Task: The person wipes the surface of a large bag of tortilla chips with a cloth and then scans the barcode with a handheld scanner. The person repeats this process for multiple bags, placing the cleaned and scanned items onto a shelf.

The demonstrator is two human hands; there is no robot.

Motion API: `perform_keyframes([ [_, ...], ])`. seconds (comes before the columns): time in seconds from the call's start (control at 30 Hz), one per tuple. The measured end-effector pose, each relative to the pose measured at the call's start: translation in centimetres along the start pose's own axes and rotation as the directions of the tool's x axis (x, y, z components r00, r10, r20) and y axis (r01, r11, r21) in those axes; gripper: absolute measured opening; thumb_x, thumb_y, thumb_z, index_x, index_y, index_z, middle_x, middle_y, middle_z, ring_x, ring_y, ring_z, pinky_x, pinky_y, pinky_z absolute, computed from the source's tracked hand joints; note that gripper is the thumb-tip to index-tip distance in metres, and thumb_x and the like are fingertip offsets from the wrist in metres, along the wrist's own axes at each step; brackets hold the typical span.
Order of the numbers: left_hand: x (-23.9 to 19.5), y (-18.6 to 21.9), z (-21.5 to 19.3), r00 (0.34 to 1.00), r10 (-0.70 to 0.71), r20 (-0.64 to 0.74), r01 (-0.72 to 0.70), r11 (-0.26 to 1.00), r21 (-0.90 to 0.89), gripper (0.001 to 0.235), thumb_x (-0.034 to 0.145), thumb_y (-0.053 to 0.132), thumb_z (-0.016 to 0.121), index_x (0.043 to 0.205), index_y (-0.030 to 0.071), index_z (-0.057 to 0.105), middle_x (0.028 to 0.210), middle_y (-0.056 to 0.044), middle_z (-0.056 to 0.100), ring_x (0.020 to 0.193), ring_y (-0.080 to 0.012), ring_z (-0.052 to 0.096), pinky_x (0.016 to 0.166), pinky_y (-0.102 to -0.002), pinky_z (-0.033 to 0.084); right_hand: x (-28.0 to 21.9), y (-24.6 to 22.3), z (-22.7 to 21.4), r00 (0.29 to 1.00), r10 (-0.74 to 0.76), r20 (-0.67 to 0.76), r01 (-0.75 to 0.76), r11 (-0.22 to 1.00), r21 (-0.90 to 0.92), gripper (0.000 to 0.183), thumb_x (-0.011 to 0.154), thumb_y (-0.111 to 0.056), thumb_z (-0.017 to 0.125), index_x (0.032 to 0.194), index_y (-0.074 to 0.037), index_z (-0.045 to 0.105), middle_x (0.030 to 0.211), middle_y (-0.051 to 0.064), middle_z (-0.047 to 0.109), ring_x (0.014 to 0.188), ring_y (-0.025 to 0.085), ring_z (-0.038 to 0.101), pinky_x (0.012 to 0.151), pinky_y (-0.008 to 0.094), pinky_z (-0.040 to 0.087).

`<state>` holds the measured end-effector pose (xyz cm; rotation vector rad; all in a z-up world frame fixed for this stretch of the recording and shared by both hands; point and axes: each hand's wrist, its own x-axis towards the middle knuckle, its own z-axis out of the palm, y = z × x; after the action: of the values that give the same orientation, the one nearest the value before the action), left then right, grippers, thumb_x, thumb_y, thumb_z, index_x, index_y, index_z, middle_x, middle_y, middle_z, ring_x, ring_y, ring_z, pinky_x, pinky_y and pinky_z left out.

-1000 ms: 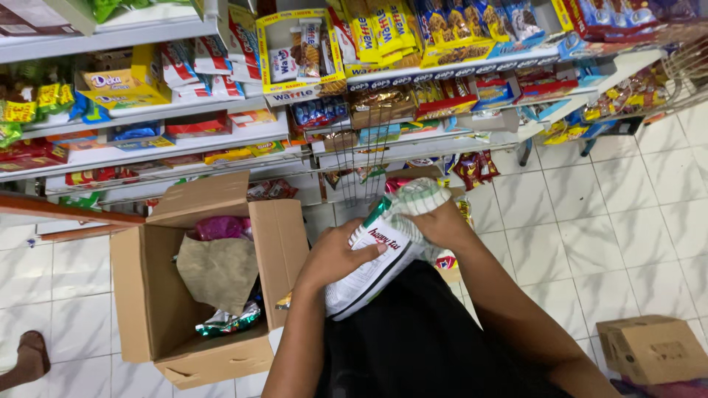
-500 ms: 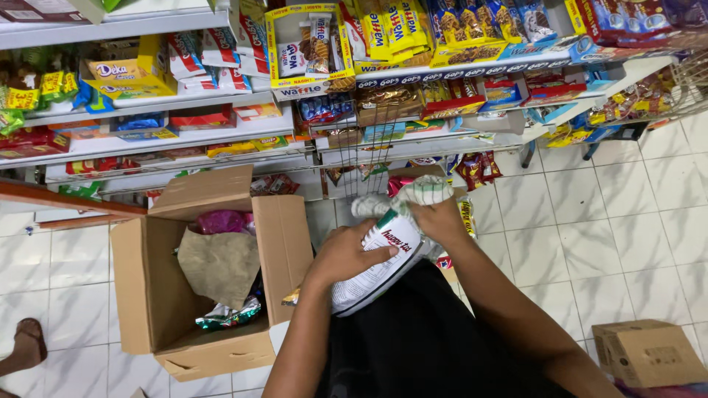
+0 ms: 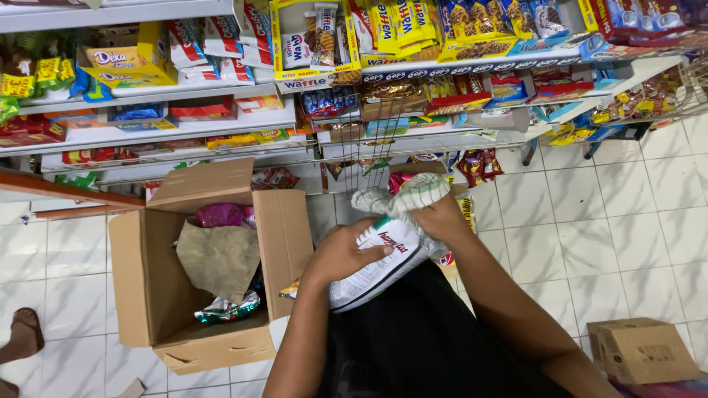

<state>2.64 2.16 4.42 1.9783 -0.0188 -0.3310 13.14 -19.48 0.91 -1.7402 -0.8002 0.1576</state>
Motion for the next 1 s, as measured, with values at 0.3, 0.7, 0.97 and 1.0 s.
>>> perform_keyframes([
  [0.3, -1.0, -1.7, -0.7, 0.994, -0.105, -0.036, 0.094, 0.967, -0.236, 0.041, 0.081, 0.027, 0.082, 0.116, 0.007, 0.073, 0.087, -0.008, 0.08, 0.077, -0.0117, 0.073, 0.073, -0.029, 0.058, -1.5, 1.4, 1.5, 0.989, -0.145, 0.023, 0.144, 0.929, -0.34, 0.018, 0.087, -0.001, 0.061, 0.105, -0.001, 0.066, 0.104, 0.016, 0.068, 0.098, 0.038, 0.064, 0.091, 0.046, 0.051],
  [0.7, -1.1, -4.1, 0.3, 0.991, -0.113, -0.074, 0.084, 0.943, -0.322, 0.039, 0.084, 0.029, 0.081, 0.113, 0.006, 0.073, 0.087, -0.009, 0.079, 0.077, -0.0128, 0.069, 0.072, -0.031, 0.057, -1.6, 1.3, 0.2, 0.979, -0.005, 0.202, 0.027, 0.994, -0.105, 0.021, 0.087, -0.004, 0.068, 0.108, -0.003, 0.07, 0.114, 0.015, 0.067, 0.109, 0.034, 0.063, 0.097, 0.042, 0.048],
  [0.97, 0.1, -3.5, -0.1, 0.992, -0.128, -0.024, 0.114, 0.942, -0.315, 0.039, 0.081, 0.03, 0.081, 0.113, 0.009, 0.073, 0.086, -0.007, 0.08, 0.076, -0.0137, 0.074, 0.073, -0.03, 0.057, -2.9, 4.4, 1.7, 0.976, -0.199, 0.094, 0.217, 0.796, -0.565, 0.029, 0.073, 0.0, 0.068, 0.102, 0.001, 0.066, 0.105, 0.017, 0.066, 0.102, 0.038, 0.062, 0.1, 0.046, 0.048],
  [1.0, 0.2, -3.3, -0.2, 0.993, -0.116, -0.018, 0.105, 0.948, -0.301, 0.04, 0.08, 0.03, 0.082, 0.113, 0.009, 0.073, 0.087, -0.007, 0.08, 0.076, -0.0132, 0.074, 0.073, -0.03, 0.057, -2.9, 4.3, 1.8, 0.996, -0.084, 0.036, 0.091, 0.87, -0.484, 0.027, 0.075, 0.0, 0.069, 0.101, -0.001, 0.069, 0.104, 0.015, 0.067, 0.1, 0.036, 0.064, 0.096, 0.043, 0.05],
])
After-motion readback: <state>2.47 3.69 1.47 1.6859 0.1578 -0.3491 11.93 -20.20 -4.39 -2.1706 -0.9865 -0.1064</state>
